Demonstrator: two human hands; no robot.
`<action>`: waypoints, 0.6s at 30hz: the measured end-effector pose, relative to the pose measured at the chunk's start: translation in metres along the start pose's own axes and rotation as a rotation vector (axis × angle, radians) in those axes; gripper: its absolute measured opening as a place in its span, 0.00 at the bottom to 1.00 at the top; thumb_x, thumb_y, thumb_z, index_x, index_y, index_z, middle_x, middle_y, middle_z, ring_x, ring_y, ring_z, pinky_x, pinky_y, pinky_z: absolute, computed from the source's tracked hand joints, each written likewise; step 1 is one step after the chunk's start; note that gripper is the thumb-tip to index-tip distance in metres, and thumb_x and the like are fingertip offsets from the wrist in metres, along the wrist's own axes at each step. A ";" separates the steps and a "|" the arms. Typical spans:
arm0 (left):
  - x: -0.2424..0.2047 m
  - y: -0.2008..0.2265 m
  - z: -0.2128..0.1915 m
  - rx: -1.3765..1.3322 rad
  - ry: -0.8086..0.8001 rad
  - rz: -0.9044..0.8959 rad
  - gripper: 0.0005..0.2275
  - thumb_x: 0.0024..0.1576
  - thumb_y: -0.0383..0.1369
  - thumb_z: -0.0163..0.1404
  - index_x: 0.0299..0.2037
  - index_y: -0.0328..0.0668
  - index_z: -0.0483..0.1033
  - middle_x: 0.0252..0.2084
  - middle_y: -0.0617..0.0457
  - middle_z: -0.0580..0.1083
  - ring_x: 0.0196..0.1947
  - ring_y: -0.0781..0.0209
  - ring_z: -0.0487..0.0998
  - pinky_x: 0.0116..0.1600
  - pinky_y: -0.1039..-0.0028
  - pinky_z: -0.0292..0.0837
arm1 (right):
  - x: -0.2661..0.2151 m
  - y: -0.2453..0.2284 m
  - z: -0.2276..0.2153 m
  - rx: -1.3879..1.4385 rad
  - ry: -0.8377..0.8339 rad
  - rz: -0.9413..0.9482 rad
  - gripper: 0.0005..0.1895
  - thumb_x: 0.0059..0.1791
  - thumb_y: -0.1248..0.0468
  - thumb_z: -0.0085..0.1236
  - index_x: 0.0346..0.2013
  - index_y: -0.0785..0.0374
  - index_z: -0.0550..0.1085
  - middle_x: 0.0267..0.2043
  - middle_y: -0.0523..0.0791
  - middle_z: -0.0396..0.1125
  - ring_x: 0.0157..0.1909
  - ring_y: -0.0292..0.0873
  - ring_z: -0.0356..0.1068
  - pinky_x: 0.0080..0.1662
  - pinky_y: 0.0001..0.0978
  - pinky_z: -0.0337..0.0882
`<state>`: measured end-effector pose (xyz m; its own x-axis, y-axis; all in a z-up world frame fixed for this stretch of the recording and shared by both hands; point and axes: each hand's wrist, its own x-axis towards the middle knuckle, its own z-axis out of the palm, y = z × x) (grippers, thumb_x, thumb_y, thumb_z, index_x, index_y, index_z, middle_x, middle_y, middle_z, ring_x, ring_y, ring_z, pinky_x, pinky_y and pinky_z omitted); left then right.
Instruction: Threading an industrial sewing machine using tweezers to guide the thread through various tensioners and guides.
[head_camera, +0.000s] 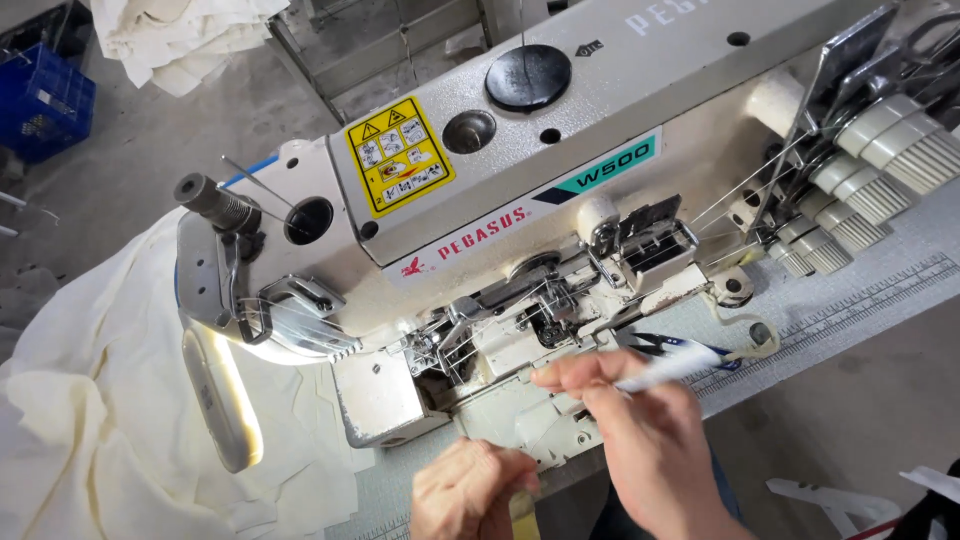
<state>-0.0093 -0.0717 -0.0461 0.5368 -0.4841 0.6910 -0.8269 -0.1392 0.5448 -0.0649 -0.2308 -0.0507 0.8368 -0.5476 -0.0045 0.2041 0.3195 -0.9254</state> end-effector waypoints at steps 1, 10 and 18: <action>-0.005 -0.002 0.000 0.002 0.000 0.001 0.08 0.60 0.32 0.52 0.28 0.43 0.78 0.20 0.64 0.75 0.16 0.72 0.72 0.26 0.80 0.63 | 0.008 -0.008 0.005 0.002 -0.001 -0.001 0.08 0.49 0.74 0.49 0.31 0.66 0.76 0.40 0.59 0.80 0.49 0.56 0.83 0.57 0.49 0.78; -0.027 -0.005 0.001 -0.100 -0.234 0.022 0.07 0.60 0.34 0.58 0.30 0.48 0.77 0.21 0.60 0.69 0.17 0.68 0.67 0.29 0.78 0.62 | 0.053 0.004 0.019 0.194 -0.647 0.717 0.19 0.53 0.65 0.55 0.54 0.77 0.71 0.31 0.57 0.73 0.11 0.30 0.52 0.14 0.22 0.47; -0.007 -0.007 -0.027 0.281 0.118 -0.021 0.07 0.58 0.34 0.54 0.39 0.40 0.81 0.22 0.55 0.71 0.21 0.63 0.65 0.33 0.75 0.60 | 0.066 0.018 0.031 -0.654 -0.306 0.279 0.08 0.49 0.68 0.48 0.31 0.60 0.76 0.24 0.44 0.69 0.17 0.34 0.51 0.20 0.29 0.54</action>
<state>-0.0023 -0.0439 -0.0417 0.5564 -0.3767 0.7406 -0.8205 -0.3896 0.4183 0.0098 -0.2366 -0.0561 0.9356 -0.2456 -0.2538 -0.2973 -0.1596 -0.9414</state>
